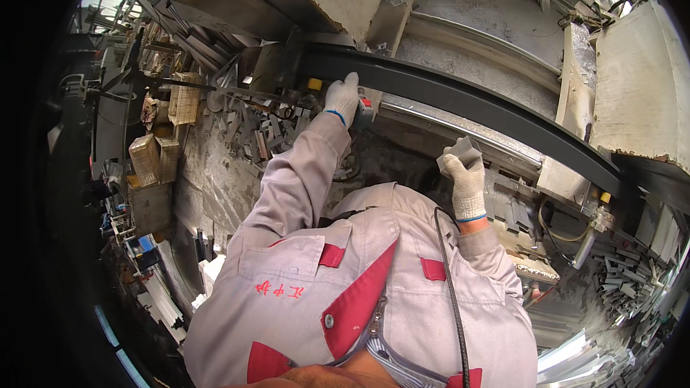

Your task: The person positions a long metal profile into a cutting machine, activates the cut, and removes the cut piece. They repeat this process for several pieces, then use a hex key to adjust a clamp on the machine.

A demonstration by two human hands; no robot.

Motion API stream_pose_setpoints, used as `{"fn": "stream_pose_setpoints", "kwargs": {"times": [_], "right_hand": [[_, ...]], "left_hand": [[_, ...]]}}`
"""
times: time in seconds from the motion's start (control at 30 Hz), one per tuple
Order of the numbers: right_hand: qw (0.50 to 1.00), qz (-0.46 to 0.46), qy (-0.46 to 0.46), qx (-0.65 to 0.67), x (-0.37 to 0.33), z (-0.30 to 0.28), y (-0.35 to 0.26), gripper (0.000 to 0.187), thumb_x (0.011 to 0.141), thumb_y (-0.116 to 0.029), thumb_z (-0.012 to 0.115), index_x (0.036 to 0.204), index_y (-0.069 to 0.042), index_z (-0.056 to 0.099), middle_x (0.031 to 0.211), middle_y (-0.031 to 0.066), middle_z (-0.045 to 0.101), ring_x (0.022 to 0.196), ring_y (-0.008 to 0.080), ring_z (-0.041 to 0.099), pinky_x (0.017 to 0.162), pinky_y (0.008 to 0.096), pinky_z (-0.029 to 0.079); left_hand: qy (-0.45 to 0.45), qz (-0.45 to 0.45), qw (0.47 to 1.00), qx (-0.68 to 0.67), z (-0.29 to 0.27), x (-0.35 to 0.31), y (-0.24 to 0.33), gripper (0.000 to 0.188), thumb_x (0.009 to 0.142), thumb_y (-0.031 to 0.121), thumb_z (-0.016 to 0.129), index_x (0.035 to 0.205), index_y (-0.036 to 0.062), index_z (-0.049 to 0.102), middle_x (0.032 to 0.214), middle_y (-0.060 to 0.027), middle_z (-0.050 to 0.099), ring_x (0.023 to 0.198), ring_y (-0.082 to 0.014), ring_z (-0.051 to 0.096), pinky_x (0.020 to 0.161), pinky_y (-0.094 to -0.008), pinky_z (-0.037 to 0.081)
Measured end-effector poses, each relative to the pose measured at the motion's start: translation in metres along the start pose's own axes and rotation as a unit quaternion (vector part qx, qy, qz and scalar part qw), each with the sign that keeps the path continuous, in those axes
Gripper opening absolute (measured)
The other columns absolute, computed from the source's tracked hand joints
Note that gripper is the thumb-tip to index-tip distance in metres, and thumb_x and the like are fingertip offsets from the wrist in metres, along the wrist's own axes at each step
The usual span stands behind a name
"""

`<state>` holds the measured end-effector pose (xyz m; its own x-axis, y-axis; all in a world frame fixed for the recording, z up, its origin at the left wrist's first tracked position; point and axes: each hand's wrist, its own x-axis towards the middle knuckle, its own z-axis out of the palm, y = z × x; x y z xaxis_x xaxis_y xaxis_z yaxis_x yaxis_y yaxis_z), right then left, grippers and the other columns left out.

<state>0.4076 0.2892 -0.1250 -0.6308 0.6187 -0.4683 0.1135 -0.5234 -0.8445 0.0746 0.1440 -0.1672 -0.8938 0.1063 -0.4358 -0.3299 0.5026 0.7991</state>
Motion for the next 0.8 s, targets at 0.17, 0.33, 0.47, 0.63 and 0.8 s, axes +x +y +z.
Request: {"fn": "stream_pose_setpoints", "kwargs": {"times": [0.17, 0.33, 0.47, 0.63, 0.8], "right_hand": [[0.997, 0.045, -0.055, -0.012, 0.02, -0.005, -0.017, 0.061, 0.097, -0.01, 0.082, 0.149, 0.005, 0.055, 0.125, 0.0133, 0.074, 0.106, 0.0195, 0.073, 0.094, 0.0357, 0.062], [0.992, 0.019, -0.105, -0.06, 0.041, 0.008, -0.043, 0.066, 0.093, -0.008, 0.085, 0.151, 0.003, 0.055, 0.125, 0.0121, 0.074, 0.105, 0.0172, 0.071, 0.095, 0.0333, 0.061], [0.992, 0.011, -0.103, -0.074, 0.047, 0.027, -0.057, 0.069, 0.09, -0.01, 0.085, 0.152, 0.001, 0.056, 0.127, 0.0118, 0.073, 0.108, 0.0175, 0.071, 0.096, 0.0341, 0.06], [0.988, -0.021, -0.079, -0.131, 0.059, 0.034, -0.078, 0.066, 0.09, -0.008, 0.085, 0.149, -0.001, 0.058, 0.122, 0.008, 0.074, 0.103, 0.0149, 0.07, 0.094, 0.0311, 0.059], [0.971, -0.146, 0.025, -0.188, 0.089, 0.002, -0.121, 0.055, 0.093, 0.001, 0.081, 0.144, 0.001, 0.059, 0.119, 0.0111, 0.074, 0.103, 0.0176, 0.075, 0.091, 0.0333, 0.063]], "left_hand": [[0.053, -0.007, 0.995, 0.085, 0.007, 0.003, 0.0, 0.072, 0.104, 0.054, 0.062, 0.116, -0.0167, 0.071, 0.117, -0.04, 0.074, 0.118, -0.0528, 0.071, 0.102, -0.0517, 0.054], [0.052, -0.03, 0.996, 0.063, 0.006, 0.005, 0.001, 0.072, 0.107, 0.057, 0.061, 0.108, -0.0147, 0.072, 0.107, -0.0351, 0.077, 0.109, -0.0484, 0.075, 0.097, -0.0511, 0.056], [0.032, -0.053, 0.997, 0.049, 0.001, 0.003, 0.003, 0.07, 0.109, 0.057, 0.062, 0.1, -0.0122, 0.072, 0.092, -0.028, 0.078, 0.089, -0.0416, 0.078, 0.083, -0.0476, 0.06], [0.0, -0.073, 0.997, -0.016, -0.006, -0.007, 0.017, 0.065, 0.109, 0.054, 0.066, 0.093, -0.0093, 0.069, 0.082, -0.0209, 0.076, 0.069, -0.0304, 0.076, 0.066, -0.0427, 0.059], [0.001, -0.092, 0.995, -0.041, -0.011, -0.016, 0.027, 0.055, 0.11, 0.047, 0.069, 0.094, -0.0053, 0.064, 0.079, -0.0119, 0.069, 0.064, -0.02, 0.067, 0.061, -0.0369, 0.056]]}}
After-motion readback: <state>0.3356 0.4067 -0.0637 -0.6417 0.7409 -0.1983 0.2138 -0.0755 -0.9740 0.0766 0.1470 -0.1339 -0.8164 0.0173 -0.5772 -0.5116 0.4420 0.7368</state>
